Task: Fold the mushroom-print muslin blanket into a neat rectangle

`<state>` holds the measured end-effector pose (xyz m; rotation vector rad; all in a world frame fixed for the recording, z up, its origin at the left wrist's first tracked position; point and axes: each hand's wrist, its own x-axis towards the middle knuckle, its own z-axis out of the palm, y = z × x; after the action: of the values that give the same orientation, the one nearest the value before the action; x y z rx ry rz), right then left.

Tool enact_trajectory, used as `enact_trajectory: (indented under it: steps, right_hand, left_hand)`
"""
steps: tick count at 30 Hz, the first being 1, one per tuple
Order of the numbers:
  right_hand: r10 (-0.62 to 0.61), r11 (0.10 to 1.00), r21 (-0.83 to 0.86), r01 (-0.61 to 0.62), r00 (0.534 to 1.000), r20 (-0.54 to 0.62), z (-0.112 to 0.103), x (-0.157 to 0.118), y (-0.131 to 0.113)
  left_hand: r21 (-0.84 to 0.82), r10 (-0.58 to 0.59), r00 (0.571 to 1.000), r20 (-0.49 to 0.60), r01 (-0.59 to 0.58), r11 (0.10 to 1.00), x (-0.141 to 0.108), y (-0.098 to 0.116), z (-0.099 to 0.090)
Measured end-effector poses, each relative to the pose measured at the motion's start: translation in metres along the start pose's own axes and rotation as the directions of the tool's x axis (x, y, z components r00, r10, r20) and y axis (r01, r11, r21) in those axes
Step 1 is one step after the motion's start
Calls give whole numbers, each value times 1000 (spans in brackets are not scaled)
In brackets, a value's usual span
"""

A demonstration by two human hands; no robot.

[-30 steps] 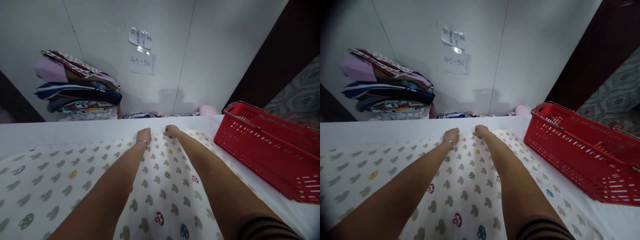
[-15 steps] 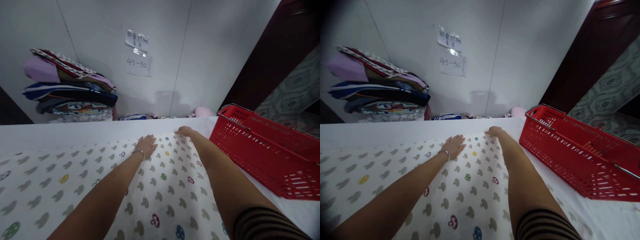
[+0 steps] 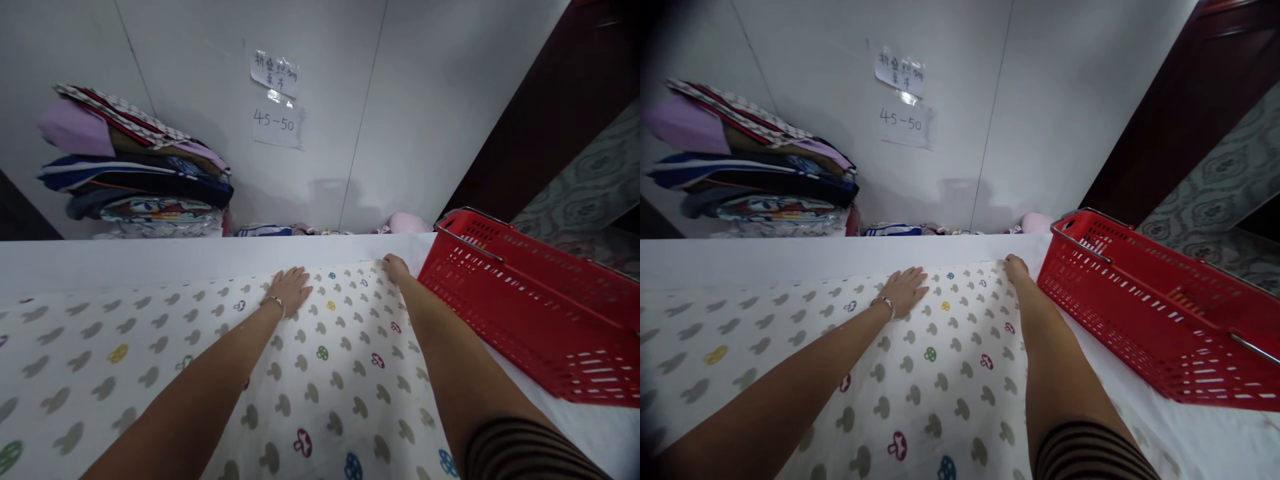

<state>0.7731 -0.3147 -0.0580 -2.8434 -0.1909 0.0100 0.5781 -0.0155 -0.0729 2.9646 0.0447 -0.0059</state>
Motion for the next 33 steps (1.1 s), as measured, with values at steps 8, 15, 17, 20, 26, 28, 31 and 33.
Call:
enact_trajectory:
  steps: [8,15,17,20,26,28,31,33]
  right_hand:
    - [-13,997,79,17,999,-41,-10,1,2]
    - [-2,997,71,2,1000,-6,-2,2,4]
    - [1,997,74,-1,1000,0,-3,1,5]
    - [0,998,58,0,1000,2,-9,-1,6]
    - [-19,1000,-10,19,999,-38,-9,-5,4]
    - [-42,998,-43,39,997,-67,-6,-7,2]
    - [-135,988,-99,123,983,-128,-3,-10,-1]
    - [-224,968,-145,204,964,-145,-2,-12,-6]
  left_hand:
    - [3,-4,1000,-9,4,1000,0,0,0]
    - [-11,4,1000,-5,-4,1000,-1,-1,-1]
    - [-8,4,1000,-4,-4,1000,-1,-1,-1]
    - [-7,5,1000,-12,-6,1000,-1,-1,-1]
    - [-19,-1,1000,-26,0,1000,-1,0,-1]
    - [-19,2,1000,-24,-2,1000,-2,0,-1]
    - [-19,-1,1000,-16,1,1000,-1,-1,-1]
    - [-18,-2,1000,-13,2,1000,0,-1,0]
